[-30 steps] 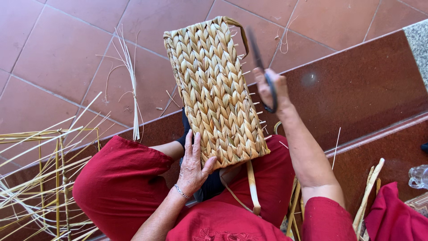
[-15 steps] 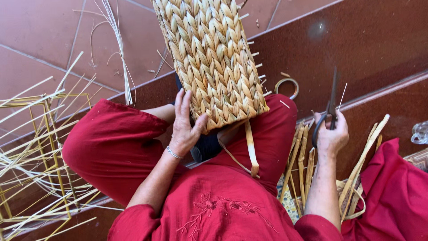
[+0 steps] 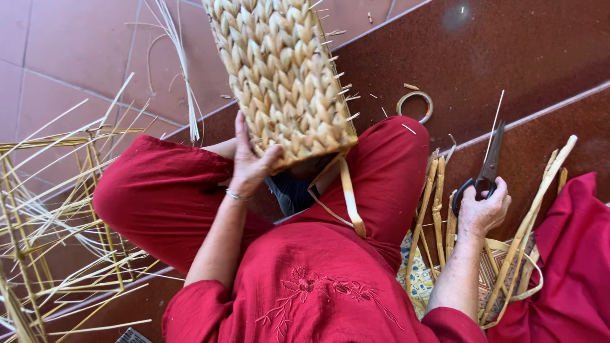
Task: The person weaves a rectangular basket using dried palm leaves, trimming excess strands with scissors and inserting new leaves to continue the weave. The person sits cross-legged on a tiled floor, manipulating the basket and tools with both hands.
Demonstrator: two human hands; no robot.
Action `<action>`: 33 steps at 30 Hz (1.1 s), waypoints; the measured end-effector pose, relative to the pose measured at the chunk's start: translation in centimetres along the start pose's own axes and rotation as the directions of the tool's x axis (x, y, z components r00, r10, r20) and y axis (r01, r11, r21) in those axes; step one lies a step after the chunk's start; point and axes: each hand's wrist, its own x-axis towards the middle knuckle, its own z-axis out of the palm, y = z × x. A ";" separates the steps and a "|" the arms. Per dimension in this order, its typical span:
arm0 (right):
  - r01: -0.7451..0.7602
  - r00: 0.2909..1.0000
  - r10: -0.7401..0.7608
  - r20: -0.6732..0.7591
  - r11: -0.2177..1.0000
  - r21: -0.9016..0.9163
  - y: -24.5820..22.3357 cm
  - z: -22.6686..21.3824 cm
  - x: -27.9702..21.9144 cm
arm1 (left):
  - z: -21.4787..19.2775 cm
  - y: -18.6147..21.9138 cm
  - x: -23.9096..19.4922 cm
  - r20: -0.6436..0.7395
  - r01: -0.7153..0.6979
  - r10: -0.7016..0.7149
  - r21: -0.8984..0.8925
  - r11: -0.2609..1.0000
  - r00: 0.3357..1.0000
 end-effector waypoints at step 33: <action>0.399 0.601 -0.570 0.560 0.821 0.408 -33.0 6.5 8.6 | -13.0 -18.0 3.3 -0.530 0.027 -0.142 -0.219 0.975 0.836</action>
